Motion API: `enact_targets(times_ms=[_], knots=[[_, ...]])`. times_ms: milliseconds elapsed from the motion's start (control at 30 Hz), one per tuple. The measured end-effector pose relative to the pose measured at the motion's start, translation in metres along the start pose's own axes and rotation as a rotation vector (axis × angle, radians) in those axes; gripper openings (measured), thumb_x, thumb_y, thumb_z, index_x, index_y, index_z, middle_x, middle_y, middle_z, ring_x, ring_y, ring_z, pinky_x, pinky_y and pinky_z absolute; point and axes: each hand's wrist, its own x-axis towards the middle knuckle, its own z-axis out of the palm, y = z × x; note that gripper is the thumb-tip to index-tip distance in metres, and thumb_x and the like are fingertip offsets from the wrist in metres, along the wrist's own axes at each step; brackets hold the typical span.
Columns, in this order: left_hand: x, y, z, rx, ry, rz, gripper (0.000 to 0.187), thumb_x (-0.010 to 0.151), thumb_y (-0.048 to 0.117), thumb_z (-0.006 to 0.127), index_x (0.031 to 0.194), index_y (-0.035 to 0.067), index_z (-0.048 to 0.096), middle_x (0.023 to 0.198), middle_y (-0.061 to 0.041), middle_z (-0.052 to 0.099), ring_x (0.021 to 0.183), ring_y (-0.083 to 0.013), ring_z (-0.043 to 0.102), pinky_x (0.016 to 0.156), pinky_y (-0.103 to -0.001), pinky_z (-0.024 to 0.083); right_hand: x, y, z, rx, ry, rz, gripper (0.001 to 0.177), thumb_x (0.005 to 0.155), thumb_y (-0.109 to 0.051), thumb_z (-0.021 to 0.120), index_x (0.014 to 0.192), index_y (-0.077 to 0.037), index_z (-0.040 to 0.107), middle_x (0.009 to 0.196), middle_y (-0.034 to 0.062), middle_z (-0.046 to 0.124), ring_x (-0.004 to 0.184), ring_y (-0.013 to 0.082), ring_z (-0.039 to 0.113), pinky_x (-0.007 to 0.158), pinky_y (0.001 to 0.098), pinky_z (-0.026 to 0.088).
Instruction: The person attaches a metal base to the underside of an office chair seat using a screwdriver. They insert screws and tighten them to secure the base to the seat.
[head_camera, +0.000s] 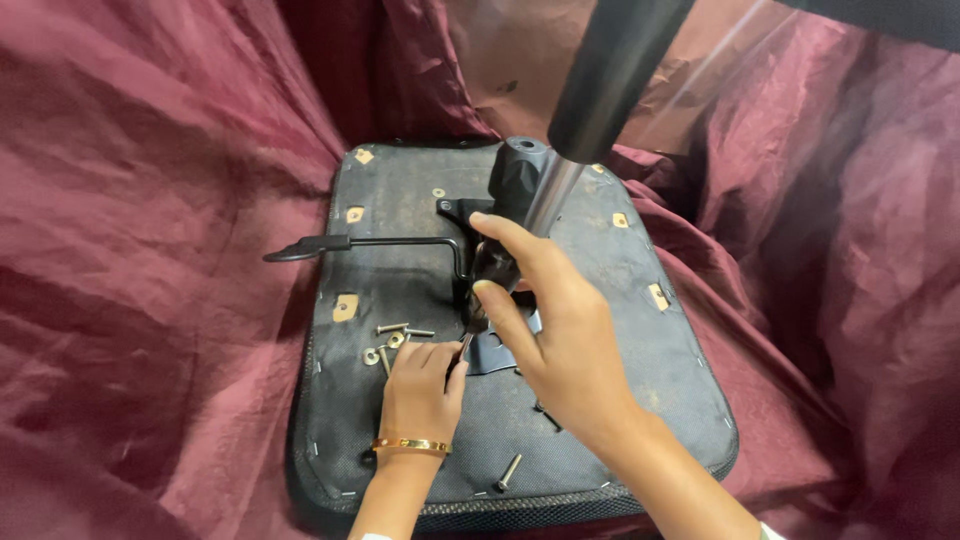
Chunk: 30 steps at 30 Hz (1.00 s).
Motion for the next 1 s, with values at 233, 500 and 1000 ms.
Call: enact_targets(times_ms=[233, 500, 1000], knots=[[-0.003, -0.006, 0.004, 0.025, 0.017, 0.049, 0.02, 0.083, 0.011, 0.073, 0.101, 0.004, 0.071, 0.096, -0.009, 0.071, 0.098, -0.0307, 0.064, 0.085, -0.042, 0.053, 0.018, 0.0, 0.012, -0.283, 0.105, 0.121, 0.041, 0.083, -0.027, 0.087, 0.115, -0.011, 0.067, 0.096, 0.0065, 0.069, 0.075, 0.0165, 0.069, 0.064, 0.0306, 0.056], [-0.002, -0.005, 0.004, 0.026, -0.016, 0.014, 0.019, 0.083, 0.012, 0.073, 0.101, 0.004, 0.07, 0.097, -0.009, 0.071, 0.098, -0.031, 0.064, 0.084, -0.043, 0.053, 0.009, -0.002, 0.01, -0.081, 0.043, -0.019, 0.045, 0.094, -0.015, 0.076, 0.135, -0.011, 0.061, 0.107, 0.0057, 0.068, 0.085, 0.0165, 0.067, 0.077, 0.0311, 0.055], [-0.001, -0.004, 0.004, 0.033, -0.038, -0.008, 0.018, 0.087, 0.012, 0.069, 0.103, 0.003, 0.071, 0.099, -0.01, 0.072, 0.098, -0.0297, 0.064, 0.086, -0.043, 0.053, 0.022, -0.01, -0.008, -0.145, -0.089, 0.048, 0.043, 0.095, -0.023, 0.07, 0.136, -0.011, 0.064, 0.098, 0.012, 0.073, 0.079, 0.0203, 0.073, 0.078, 0.0322, 0.059]])
